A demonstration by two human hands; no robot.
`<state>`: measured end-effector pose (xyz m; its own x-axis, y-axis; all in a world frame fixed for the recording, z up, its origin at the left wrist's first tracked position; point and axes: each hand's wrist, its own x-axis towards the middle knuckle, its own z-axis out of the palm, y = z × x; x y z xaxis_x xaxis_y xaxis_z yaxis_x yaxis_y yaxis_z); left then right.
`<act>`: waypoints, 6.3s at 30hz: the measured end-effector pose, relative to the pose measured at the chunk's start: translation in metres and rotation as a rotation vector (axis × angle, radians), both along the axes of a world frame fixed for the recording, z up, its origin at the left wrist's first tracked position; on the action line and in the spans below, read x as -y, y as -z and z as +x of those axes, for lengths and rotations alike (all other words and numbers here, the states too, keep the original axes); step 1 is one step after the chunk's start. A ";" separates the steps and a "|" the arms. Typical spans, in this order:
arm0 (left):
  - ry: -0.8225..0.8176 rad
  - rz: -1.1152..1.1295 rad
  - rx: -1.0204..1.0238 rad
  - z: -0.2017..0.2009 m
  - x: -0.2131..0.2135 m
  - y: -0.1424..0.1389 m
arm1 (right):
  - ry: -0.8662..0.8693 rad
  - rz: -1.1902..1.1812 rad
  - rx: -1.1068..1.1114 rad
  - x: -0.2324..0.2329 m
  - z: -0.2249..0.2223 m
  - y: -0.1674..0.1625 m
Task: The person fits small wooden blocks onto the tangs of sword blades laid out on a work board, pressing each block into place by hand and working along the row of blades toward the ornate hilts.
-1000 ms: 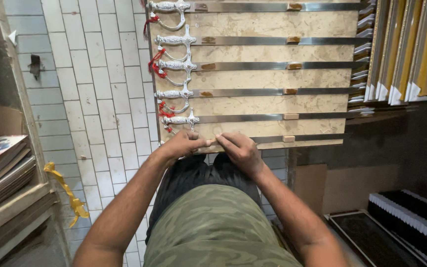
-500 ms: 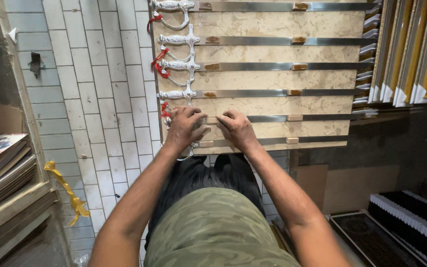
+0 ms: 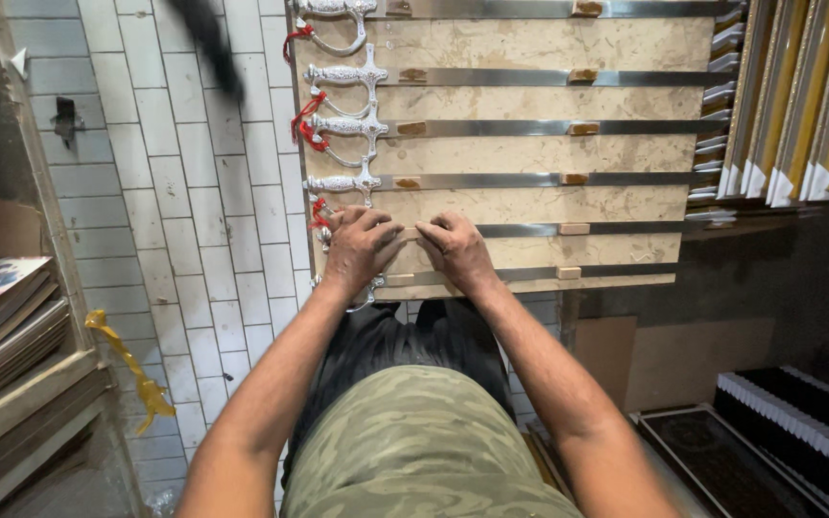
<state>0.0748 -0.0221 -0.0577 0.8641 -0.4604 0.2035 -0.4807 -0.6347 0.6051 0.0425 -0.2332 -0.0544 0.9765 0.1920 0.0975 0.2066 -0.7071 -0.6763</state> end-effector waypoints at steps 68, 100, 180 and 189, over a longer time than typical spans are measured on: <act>-0.061 0.138 0.060 0.036 0.006 -0.026 | 0.767 0.264 -0.145 0.045 -0.073 -0.045; -0.084 0.082 -0.059 0.078 -0.019 -0.013 | -0.021 0.037 0.087 0.003 0.081 -0.009; 0.058 0.076 -0.143 0.061 0.354 -0.005 | 0.792 0.300 -0.084 0.351 -0.056 -0.060; -0.122 -0.300 -1.150 0.025 0.368 -0.009 | 0.066 0.000 0.200 0.374 -0.017 -0.068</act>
